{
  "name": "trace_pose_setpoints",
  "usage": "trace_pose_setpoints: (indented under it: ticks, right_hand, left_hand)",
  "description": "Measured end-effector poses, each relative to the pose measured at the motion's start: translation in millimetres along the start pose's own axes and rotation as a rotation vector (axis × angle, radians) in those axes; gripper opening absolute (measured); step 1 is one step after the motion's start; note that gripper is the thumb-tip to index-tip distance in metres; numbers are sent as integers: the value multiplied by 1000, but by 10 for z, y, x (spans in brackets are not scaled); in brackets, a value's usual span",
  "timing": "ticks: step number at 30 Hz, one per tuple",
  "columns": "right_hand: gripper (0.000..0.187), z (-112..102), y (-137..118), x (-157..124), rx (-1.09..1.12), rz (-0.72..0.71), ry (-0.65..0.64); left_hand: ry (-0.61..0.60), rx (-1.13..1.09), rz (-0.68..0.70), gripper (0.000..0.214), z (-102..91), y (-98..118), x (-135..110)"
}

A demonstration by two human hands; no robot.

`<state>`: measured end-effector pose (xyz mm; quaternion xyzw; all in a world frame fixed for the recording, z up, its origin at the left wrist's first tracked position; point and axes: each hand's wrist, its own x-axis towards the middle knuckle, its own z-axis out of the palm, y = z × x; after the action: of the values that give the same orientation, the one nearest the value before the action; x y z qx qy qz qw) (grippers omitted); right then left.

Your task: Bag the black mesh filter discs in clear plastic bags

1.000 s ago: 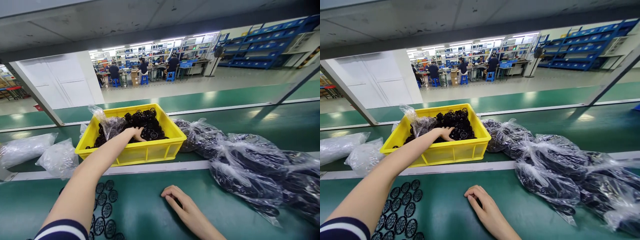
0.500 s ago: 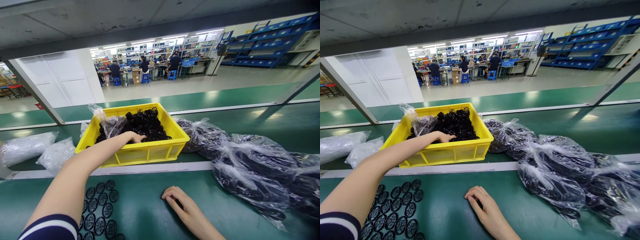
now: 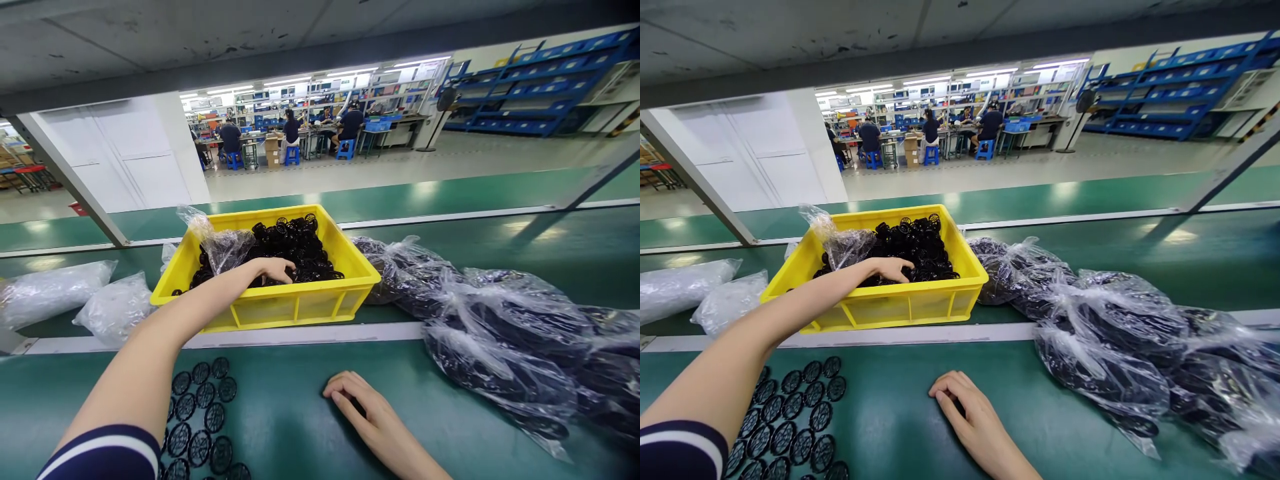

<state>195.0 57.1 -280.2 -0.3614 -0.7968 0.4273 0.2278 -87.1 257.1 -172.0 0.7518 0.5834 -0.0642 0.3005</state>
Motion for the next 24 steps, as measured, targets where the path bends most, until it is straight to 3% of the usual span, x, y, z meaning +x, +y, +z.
trace_pose_setpoints:
  ticks: [10,13,16,20,24]
  right_hand:
    - [34,-85,-57,31,-10,31,21]
    - [32,-256,-215,166,-54,4,146]
    - [30,-490,-547,364,-126,-116,363]
    - [36,-723,-1067,560,-92,-253,628]
    - [55,-670,-1327,480,-84,-311,724]
  left_hand:
    - [435,-576,-47,36,-287,139,-201]
    - [491,-717,-12,36,-361,260,-272]
    - [518,-812,53,35,-401,513,-383]
    - [545,-881,226,32,-296,1012,-665]
    - [577,-909,402,26,89,1400,-1028]
